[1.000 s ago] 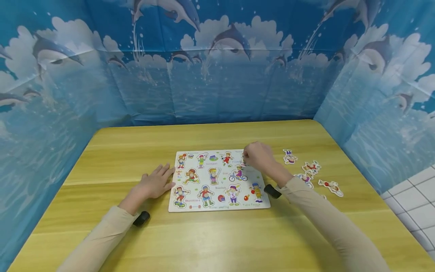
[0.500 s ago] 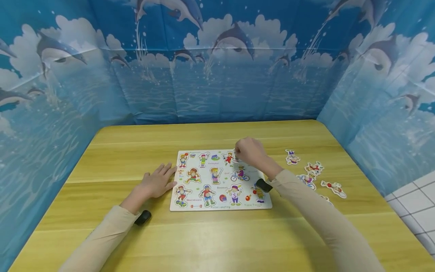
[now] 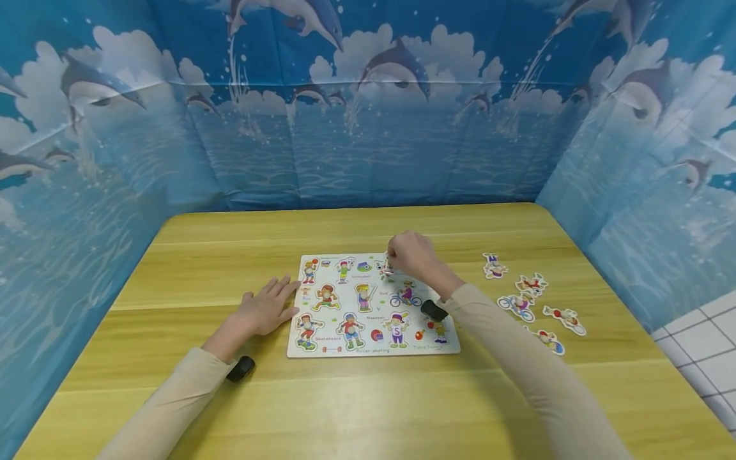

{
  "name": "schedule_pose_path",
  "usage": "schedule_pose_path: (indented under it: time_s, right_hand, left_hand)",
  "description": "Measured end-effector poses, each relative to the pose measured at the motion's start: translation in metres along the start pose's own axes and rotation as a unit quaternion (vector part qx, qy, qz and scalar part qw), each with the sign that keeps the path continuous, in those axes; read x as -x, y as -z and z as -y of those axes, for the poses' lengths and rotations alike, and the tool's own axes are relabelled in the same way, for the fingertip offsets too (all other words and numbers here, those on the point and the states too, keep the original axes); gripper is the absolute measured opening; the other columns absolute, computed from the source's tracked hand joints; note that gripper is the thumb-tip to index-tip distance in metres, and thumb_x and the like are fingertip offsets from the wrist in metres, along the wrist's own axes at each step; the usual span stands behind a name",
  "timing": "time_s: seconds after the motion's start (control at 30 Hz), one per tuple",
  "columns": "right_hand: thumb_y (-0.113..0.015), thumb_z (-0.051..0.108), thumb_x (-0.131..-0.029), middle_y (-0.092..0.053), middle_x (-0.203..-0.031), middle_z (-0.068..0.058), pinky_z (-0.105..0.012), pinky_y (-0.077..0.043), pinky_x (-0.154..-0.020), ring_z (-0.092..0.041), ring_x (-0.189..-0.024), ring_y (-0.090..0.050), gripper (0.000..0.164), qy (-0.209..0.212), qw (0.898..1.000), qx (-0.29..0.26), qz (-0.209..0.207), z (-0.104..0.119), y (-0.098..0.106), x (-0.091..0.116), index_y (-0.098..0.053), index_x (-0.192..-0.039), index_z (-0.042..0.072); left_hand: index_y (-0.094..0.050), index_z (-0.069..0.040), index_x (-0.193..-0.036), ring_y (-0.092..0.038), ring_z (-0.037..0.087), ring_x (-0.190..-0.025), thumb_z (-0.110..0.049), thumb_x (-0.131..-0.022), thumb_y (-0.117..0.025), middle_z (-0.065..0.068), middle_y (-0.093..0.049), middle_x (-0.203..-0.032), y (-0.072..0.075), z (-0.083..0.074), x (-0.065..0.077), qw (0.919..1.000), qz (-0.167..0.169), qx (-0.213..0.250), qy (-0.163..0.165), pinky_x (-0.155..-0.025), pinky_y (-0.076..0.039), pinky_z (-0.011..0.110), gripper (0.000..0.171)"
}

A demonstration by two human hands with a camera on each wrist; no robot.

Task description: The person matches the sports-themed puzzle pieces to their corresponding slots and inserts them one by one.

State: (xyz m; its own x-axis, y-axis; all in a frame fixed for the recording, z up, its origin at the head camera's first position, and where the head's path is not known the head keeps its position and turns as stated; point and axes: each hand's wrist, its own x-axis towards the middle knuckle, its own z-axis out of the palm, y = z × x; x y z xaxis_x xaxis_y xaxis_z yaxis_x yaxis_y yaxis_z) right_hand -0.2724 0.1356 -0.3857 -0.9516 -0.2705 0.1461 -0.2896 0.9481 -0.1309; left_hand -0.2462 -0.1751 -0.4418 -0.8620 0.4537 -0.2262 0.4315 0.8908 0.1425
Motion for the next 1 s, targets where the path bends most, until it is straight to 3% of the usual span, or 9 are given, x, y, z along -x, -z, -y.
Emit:
schedule_pose_path:
  time_s: [0.37,0.83,1.0]
  right_hand:
    - [-0.058,0.004,-0.082,-0.013,-0.054,0.004,-0.024,-0.010,-0.049,-0.010,-0.053,-0.011,0.050,-0.008,1.000,-0.019,0.002,0.007,-0.013,-0.011,-0.023,-0.050,0.019]
    - [-0.057,0.007,-0.085,-0.025,-0.045,0.006,-0.021,-0.015,-0.044,-0.008,-0.046,-0.021,0.049,-0.010,1.000,-0.028,0.005,0.019,-0.023,-0.024,-0.031,-0.046,0.019]
    - [-0.056,0.006,-0.085,-0.018,-0.050,0.005,-0.022,-0.015,-0.046,-0.010,-0.049,-0.017,0.049,-0.016,0.999,-0.032,0.012,0.025,-0.026,-0.028,-0.027,-0.047,0.018]
  left_hand:
    - [-0.020,-0.015,-0.151,-0.016,0.039,-0.145,-0.039,-0.100,-0.039,0.015,-0.015,-0.158,0.000,0.000,-0.001,1.0000,0.008,0.002,0.000,-0.101,-0.024,0.073,0.059]
    - [-0.020,-0.017,-0.151,-0.017,0.038,-0.145,-0.041,-0.100,-0.038,0.014,-0.015,-0.158,-0.002,0.005,-0.003,1.0000,0.006,-0.006,-0.005,-0.101,-0.025,0.073,0.059]
    - [-0.019,-0.017,-0.151,-0.015,0.038,-0.146,-0.041,-0.100,-0.038,0.014,-0.013,-0.159,-0.002,0.004,-0.002,0.9999,0.010,0.000,-0.005,-0.102,-0.024,0.073,0.060]
